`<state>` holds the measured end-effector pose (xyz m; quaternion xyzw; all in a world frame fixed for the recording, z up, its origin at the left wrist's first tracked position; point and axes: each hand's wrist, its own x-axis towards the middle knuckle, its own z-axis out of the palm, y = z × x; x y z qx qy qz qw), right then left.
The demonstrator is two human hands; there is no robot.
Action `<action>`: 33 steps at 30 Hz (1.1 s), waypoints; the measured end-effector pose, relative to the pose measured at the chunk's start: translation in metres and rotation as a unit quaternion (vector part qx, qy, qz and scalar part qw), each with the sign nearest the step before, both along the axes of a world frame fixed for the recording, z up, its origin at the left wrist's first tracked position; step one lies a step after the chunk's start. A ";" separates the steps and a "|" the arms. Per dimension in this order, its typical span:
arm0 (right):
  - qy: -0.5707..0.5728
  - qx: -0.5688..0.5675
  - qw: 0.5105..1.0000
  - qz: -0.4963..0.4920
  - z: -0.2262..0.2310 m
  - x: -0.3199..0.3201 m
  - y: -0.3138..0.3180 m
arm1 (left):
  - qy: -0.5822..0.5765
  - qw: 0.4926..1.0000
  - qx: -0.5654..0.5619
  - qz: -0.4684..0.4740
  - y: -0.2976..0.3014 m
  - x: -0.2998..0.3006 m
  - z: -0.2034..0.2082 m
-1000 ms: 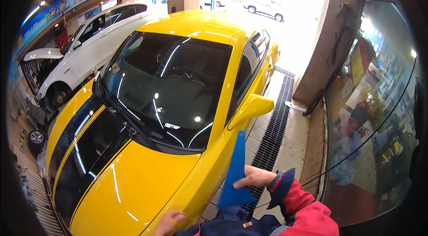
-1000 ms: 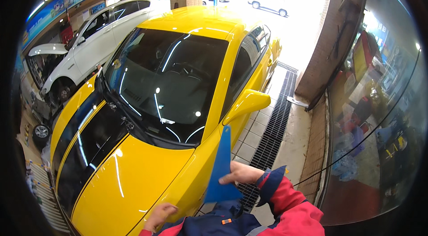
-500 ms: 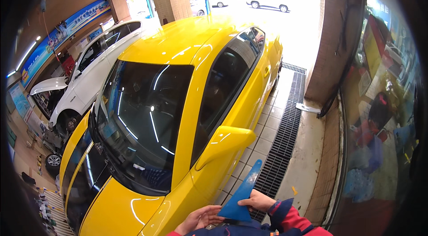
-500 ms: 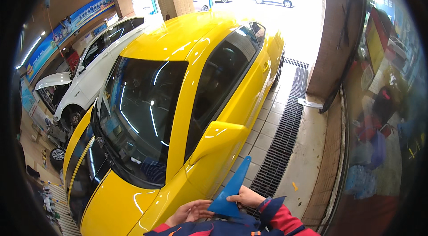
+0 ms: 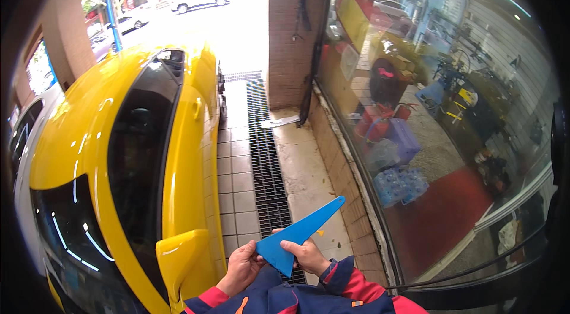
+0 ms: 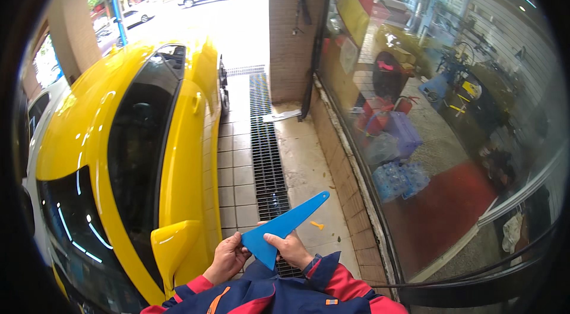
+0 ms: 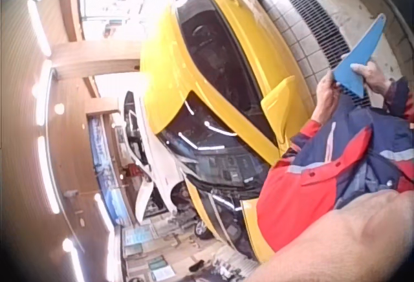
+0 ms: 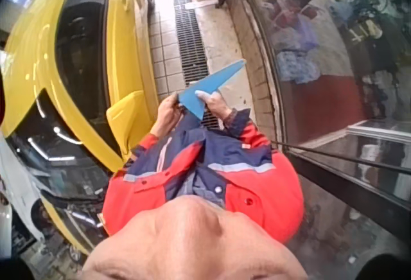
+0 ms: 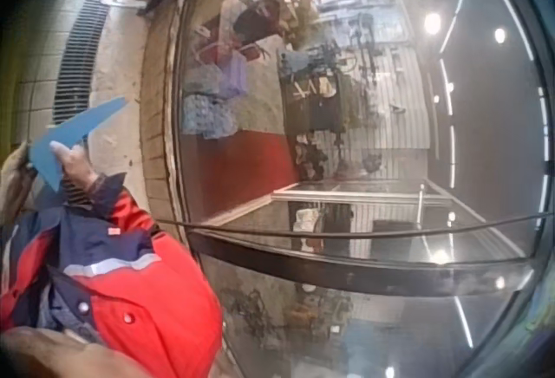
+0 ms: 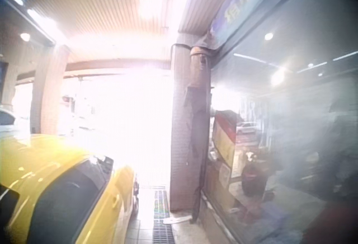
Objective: The person applies black racing stripes to the hood of a yellow sports car. They use a heat gun to warm the vinyl and a blue squeegee to smooth it onto the curved surface, then peel back the transfer paper to reveal the applied stripes.
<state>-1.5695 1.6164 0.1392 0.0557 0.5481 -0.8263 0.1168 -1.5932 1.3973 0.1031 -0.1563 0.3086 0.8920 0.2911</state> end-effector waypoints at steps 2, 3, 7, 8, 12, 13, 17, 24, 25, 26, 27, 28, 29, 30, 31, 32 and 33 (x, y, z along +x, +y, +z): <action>0.016 0.082 0.996 -0.037 0.003 -0.029 0.014 | 0.013 0.998 -0.013 -0.059 0.030 -0.032 -0.001; 0.037 0.111 0.992 -0.047 0.004 -0.045 0.017 | 0.028 0.996 0.003 -0.081 0.038 -0.047 -0.002; 0.160 0.202 0.948 -0.188 -0.001 -0.142 -0.002 | 0.054 0.982 -0.089 -0.157 0.047 -0.129 -0.001; 0.168 0.204 0.944 -0.197 0.000 -0.163 -0.006 | 0.083 0.984 -0.070 -0.145 0.041 -0.147 0.003; 0.208 0.216 0.932 -0.203 0.007 -0.264 -0.022 | 0.136 0.957 -0.148 -0.211 0.021 -0.203 0.017; 0.217 0.211 0.931 -0.205 0.007 -0.286 -0.028 | 0.175 0.937 -0.174 -0.248 0.016 -0.213 0.019; 0.238 0.239 0.936 -0.103 -0.001 -0.354 -0.040 | 0.158 0.940 -0.154 -0.260 -0.008 -0.249 0.022; 0.113 0.179 0.967 0.143 -0.062 -0.466 -0.072 | 0.094 0.961 -0.259 -0.015 -0.036 -0.342 0.004; 0.099 0.163 0.967 0.169 -0.067 -0.488 -0.074 | 0.086 0.957 -0.278 0.001 -0.036 -0.361 0.000; 0.088 0.151 0.964 0.202 -0.071 -0.512 -0.072 | 0.084 0.949 -0.303 0.015 -0.036 -0.381 -0.004; 0.081 0.133 0.960 0.231 -0.074 -0.535 -0.068 | 0.078 0.935 -0.344 0.035 -0.036 -0.404 -0.007; 0.072 0.128 0.957 0.250 -0.075 -0.563 -0.061 | 0.106 0.891 -0.437 0.062 -0.040 -0.431 -0.007; 0.077 0.100 0.955 0.269 -0.075 -0.592 -0.050 | 0.128 0.835 -0.529 0.080 -0.046 -0.460 -0.004; 0.081 0.098 0.953 0.274 -0.076 -0.619 -0.038 | 0.126 0.771 -0.611 0.123 -0.057 -0.489 0.002; 0.051 0.128 0.954 0.266 -0.075 -0.653 -0.020 | 0.115 0.697 -0.689 0.159 -0.069 -0.524 0.013; 0.039 0.138 0.954 0.263 -0.075 -0.681 -0.001 | 0.106 0.618 -0.753 0.198 -0.084 -0.552 0.027; 0.043 0.127 0.956 0.262 -0.075 -0.712 0.017 | 0.176 0.515 -0.799 0.256 -0.106 -0.581 0.046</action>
